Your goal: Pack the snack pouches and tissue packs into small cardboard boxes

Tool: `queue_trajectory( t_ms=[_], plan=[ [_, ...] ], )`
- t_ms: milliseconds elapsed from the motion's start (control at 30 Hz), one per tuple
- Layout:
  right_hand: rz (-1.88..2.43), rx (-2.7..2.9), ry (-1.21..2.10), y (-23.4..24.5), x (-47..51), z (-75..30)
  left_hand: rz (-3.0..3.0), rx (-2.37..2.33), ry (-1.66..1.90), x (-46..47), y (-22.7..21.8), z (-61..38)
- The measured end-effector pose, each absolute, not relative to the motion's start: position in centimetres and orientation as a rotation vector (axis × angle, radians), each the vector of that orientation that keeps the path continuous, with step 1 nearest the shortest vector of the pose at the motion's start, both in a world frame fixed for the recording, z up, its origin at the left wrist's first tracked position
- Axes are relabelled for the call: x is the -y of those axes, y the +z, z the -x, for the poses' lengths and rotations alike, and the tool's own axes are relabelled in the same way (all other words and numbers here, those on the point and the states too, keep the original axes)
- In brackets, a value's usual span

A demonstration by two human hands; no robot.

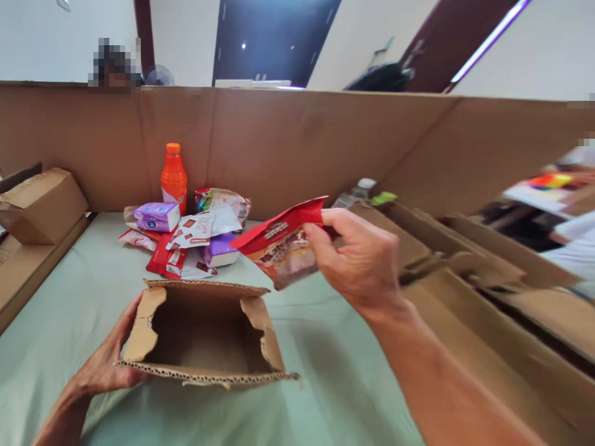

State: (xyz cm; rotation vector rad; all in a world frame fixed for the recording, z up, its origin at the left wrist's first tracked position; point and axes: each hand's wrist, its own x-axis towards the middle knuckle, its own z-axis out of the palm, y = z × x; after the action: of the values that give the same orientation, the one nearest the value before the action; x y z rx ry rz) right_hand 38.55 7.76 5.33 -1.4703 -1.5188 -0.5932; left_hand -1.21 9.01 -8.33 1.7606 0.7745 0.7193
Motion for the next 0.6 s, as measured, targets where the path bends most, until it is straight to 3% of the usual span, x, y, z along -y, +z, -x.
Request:
queue_trajectory(
  t_ms=[100, 333, 600],
  plan=[
    [1.586, 1.45, -0.546, 2.3, -4.9, -39.7, -1.753, -0.795, 0.717, -9.3, -8.2, 1.2],
    [1.593, 1.631, 0.099, -6.1, 3.1, -37.0, -1.73, -0.837, 0.687, -10.0, -8.4, 1.6],
    [1.792, 2.023, -0.246, -11.6, 7.2, -38.0, -1.699, -0.842, 0.683, -10.0, -8.2, 1.6]
  ],
)
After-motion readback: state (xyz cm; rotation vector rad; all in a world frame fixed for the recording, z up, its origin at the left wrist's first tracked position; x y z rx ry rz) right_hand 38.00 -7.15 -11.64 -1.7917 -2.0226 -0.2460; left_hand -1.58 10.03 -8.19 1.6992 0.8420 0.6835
